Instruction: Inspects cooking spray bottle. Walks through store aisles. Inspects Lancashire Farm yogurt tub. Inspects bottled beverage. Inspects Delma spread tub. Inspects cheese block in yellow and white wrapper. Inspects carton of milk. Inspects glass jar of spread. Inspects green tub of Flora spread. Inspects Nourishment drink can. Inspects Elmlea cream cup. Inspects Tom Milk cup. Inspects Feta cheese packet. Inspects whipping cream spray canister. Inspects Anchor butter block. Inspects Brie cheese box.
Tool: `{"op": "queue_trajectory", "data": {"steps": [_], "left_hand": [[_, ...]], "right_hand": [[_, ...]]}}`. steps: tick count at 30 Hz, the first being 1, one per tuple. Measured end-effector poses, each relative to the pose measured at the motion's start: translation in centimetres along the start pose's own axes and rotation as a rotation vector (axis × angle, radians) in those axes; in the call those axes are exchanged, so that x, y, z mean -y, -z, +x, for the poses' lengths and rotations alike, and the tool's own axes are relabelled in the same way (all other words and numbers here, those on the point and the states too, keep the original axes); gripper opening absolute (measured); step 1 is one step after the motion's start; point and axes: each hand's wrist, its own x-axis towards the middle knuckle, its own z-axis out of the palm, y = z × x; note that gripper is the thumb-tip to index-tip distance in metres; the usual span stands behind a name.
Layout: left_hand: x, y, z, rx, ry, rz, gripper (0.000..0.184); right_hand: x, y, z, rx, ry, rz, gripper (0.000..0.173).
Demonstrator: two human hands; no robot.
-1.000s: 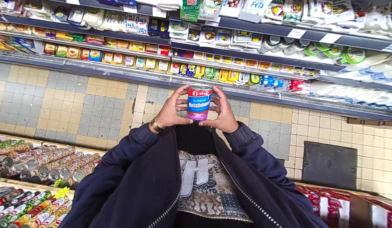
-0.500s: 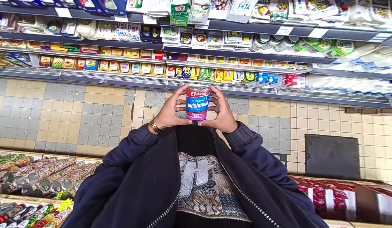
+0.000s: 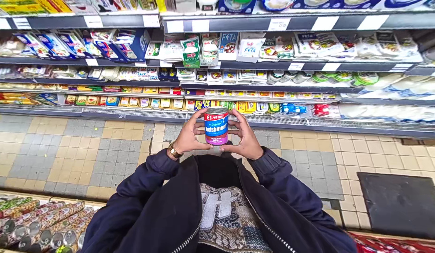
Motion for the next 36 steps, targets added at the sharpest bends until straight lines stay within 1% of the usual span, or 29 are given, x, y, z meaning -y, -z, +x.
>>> {"op": "queue_trajectory", "data": {"steps": [4,8,11,16,18,19,22,24,26,29,32,34,36], "left_hand": [[-1.0,0.5,4.2,-0.037,-0.098,-0.012,0.126],[-3.0,2.0,10.1,-0.093,-0.298,0.113,0.122],[-6.3,3.3,15.3,-0.156,-0.409,0.241,0.121],[-13.0,4.1,24.8,-0.285,-0.511,0.432,0.125],[-15.0,4.5,28.1,-0.267,-0.540,0.523,0.123],[-15.7,4.6,29.2,-0.269,-0.529,0.570,0.120],[-16.6,5.3,33.1,-0.321,-0.541,0.588,0.115],[-17.1,7.2,38.0,-0.359,-0.627,0.626,0.122],[-17.7,8.9,41.6,-0.395,-0.691,0.669,0.127],[-18.6,9.4,44.0,-0.430,-0.636,0.680,0.127],[-19.0,9.4,44.6,-0.427,-0.505,0.731,0.126],[-19.1,9.1,45.7,-0.431,-0.460,0.761,0.131],[-19.0,9.0,46.3,-0.443,-0.423,0.782,0.132]], "right_hand": [[-0.1,2.6,1.4,0.005,0.086,-0.006,0.123],[-0.9,5.9,2.1,-0.023,0.130,-0.045,0.119],[-1.4,8.9,2.2,-0.040,0.130,-0.060,0.116],[-2.2,14.1,1.8,-0.106,0.119,-0.065,0.110],[-2.6,16.0,1.4,-0.129,0.106,-0.075,0.107],[-2.8,16.9,1.2,-0.145,0.096,-0.084,0.107],[-3.5,19.7,0.3,-0.200,0.081,-0.097,0.109],[-4.0,21.6,-0.3,-0.231,0.081,-0.088,0.107],[-4.3,23.2,-0.9,-0.267,0.069,-0.083,0.106],[-4.7,25.4,-1.5,-0.289,0.065,-0.102,0.104],[-4.9,27.0,-1.7,-0.308,0.068,-0.101,0.104],[-4.8,28.0,-1.7,-0.324,0.072,-0.094,0.103],[-5.0,28.8,-1.7,-0.325,0.095,-0.086,0.099]]}}
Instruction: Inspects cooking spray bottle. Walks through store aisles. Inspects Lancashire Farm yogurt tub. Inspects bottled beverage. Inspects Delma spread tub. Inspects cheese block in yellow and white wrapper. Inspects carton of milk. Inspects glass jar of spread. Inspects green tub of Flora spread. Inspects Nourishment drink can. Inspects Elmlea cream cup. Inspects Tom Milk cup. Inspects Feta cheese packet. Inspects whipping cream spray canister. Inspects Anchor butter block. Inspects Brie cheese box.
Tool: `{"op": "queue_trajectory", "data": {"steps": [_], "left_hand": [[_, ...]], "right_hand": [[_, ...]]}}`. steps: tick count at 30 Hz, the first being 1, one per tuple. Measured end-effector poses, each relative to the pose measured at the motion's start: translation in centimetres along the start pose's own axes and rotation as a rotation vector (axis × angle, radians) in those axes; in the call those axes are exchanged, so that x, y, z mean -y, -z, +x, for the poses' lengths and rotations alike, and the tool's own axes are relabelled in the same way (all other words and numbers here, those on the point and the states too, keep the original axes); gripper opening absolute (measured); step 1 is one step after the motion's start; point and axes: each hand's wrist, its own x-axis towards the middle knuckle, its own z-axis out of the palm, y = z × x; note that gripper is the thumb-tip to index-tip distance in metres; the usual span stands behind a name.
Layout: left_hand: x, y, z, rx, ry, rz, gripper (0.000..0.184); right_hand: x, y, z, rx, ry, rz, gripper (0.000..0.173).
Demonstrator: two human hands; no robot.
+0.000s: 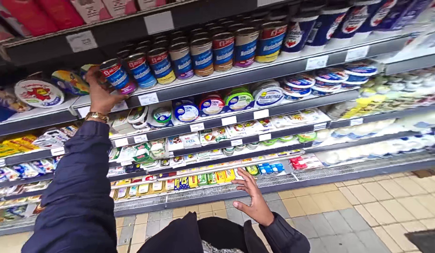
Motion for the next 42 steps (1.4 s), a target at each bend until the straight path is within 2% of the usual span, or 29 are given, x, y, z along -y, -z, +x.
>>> {"op": "queue_trajectory", "data": {"steps": [5,9,15,17,18,19,20,21,22,23,25,28,33,38,42], "left_hand": [[-0.7,0.4,0.5,0.053,0.085,0.070,0.129],[0.4,1.0,1.4,0.070,0.162,0.124,0.129],[0.6,0.8,2.1,0.086,0.160,0.192,0.121],[-1.7,0.2,1.6,0.125,0.177,0.210,0.108],[-4.7,-0.8,1.1,0.106,0.282,0.274,0.093],[-9.2,-2.9,1.0,-0.018,0.531,0.299,0.077],[-11.1,-3.6,0.9,-0.049,0.636,0.310,0.070],[-10.1,-3.4,0.1,-0.058,0.537,0.286,0.073],[-6.8,-2.2,-0.7,-0.003,0.332,0.277,0.087],[-4.4,-1.6,-1.2,-0.012,0.211,0.232,0.097],[-2.2,-1.7,-2.7,-0.111,0.111,0.205,0.100],[-2.7,-3.1,-7.3,-0.148,-0.061,0.109,0.095],[-7.2,-7.2,-19.3,0.045,-0.162,-0.289,0.081],[-11.0,-10.9,-32.3,0.186,0.028,-0.570,0.060],[-12.8,-11.8,-41.6,0.321,0.208,-0.774,0.060]], "right_hand": [[-0.9,1.3,0.5,0.018,0.027,0.010,0.088],[-1.0,1.8,0.4,0.023,0.027,0.006,0.084],[-0.8,2.1,-0.6,0.009,-0.006,0.004,0.078],[-0.5,2.2,-1.1,0.012,-0.020,-0.003,0.078],[-0.4,2.2,-1.4,0.009,-0.021,-0.002,0.077],[-0.4,2.3,-1.7,0.011,-0.018,-0.003,0.077],[-0.4,2.3,-2.0,0.015,-0.013,-0.004,0.077],[-0.3,2.3,-2.2,0.018,-0.005,-0.005,0.075],[-0.2,2.3,-2.5,0.013,0.002,-0.007,0.073],[-0.1,2.2,-2.7,0.000,0.012,-0.009,0.072],[0.3,1.9,-3.1,-0.049,0.044,-0.023,0.066],[1.4,1.0,-3.3,-0.134,0.123,-0.045,0.058],[4.4,-0.9,-3.6,-0.145,0.234,-0.062,0.056],[6.4,-3.6,-5.0,-0.112,0.290,-0.025,0.055],[7.1,-5.8,-6.7,-0.109,0.283,-0.032,0.057]]}}
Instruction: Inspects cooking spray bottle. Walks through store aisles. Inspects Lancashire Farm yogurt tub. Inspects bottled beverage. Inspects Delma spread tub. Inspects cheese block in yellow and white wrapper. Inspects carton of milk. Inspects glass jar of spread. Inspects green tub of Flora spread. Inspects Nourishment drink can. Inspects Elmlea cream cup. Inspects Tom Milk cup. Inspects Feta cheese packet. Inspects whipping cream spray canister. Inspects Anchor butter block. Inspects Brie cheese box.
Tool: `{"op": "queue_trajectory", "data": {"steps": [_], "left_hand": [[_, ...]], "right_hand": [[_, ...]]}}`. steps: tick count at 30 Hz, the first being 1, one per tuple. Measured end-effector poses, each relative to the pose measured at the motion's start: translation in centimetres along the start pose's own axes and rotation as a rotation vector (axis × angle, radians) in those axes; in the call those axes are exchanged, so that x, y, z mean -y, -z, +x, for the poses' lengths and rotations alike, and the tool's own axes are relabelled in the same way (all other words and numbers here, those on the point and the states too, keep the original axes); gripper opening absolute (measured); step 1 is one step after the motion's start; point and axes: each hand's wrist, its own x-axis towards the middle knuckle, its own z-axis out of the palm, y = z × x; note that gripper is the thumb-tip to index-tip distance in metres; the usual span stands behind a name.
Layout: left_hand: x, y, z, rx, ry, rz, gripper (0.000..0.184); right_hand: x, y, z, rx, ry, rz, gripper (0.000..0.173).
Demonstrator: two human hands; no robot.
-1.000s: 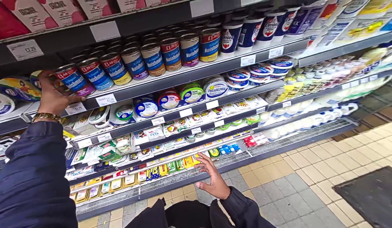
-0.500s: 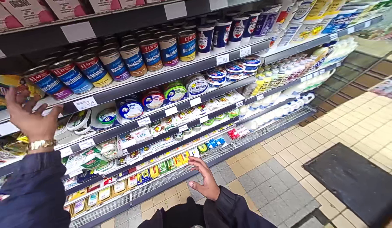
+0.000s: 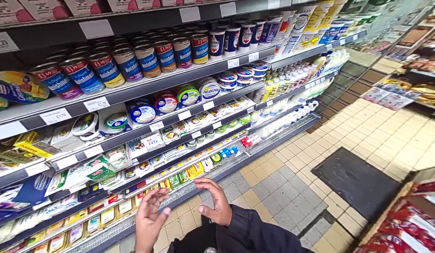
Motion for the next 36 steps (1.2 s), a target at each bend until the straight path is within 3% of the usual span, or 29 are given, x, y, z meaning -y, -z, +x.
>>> {"op": "queue_trajectory", "data": {"steps": [6,17,26,36], "left_hand": [[0.1,-0.6,-5.9,0.002,0.020,-0.078,0.060],[-0.3,-2.4,-11.1,0.063,0.093,-0.129,0.057],[0.0,-4.1,-11.1,0.142,0.118,-0.185,0.057],[1.9,-6.5,-7.6,0.168,0.151,-0.168,0.055]], "right_hand": [[2.0,-1.6,-2.9,0.051,-0.023,0.010,0.055],[4.7,-2.6,-8.5,0.058,-0.086,0.021,0.052],[5.9,-0.9,-10.5,0.002,-0.103,-0.030,0.056],[4.4,3.1,-8.7,-0.040,-0.100,-0.012,0.054]]}}
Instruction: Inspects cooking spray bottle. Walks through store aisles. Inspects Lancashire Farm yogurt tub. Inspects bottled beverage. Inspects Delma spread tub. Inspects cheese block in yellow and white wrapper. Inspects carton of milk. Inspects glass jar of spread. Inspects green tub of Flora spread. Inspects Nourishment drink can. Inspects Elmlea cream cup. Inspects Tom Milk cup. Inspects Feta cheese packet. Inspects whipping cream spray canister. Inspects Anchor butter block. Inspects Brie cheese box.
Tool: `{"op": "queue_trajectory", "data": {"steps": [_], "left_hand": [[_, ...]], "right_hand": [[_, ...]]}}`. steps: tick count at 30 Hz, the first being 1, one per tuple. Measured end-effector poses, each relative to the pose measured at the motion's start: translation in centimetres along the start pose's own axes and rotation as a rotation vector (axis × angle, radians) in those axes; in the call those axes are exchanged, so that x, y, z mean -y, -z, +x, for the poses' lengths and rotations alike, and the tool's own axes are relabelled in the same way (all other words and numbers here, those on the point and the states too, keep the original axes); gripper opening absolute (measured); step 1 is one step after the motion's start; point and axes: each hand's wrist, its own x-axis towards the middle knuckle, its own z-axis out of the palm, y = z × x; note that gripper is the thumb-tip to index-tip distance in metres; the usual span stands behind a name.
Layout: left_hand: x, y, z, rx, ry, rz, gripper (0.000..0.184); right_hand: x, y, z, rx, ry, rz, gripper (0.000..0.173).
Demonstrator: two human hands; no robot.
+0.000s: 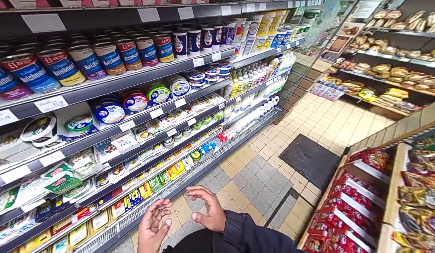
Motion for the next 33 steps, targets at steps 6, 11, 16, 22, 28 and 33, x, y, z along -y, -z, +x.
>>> {"op": "queue_trajectory", "data": {"steps": [6,11,16,22,28,33], "left_hand": [[1.8,-2.8,4.9,-0.002,0.027,0.018,0.052],[3.2,-5.5,9.3,-0.002,0.029,0.041,0.050],[4.8,-7.8,12.4,-0.032,0.023,0.066,0.045],[5.9,-9.9,13.7,-0.118,-0.003,0.088,0.042],[6.2,-11.5,12.9,-0.258,-0.009,0.102,0.040],[6.1,-12.2,11.7,-0.334,-0.016,0.136,0.041]], "right_hand": [[-2.0,5.9,3.5,-0.016,0.010,-0.019,0.056],[-3.4,12.8,9.3,-0.014,0.067,-0.057,0.058],[-3.2,20.0,18.7,0.030,0.127,-0.155,0.061],[-1.0,26.9,33.6,0.024,0.283,-0.299,0.061],[0.2,32.1,48.3,-0.115,0.318,-0.432,0.061],[-2.1,34.3,57.0,-0.225,0.308,-0.440,0.075]]}}
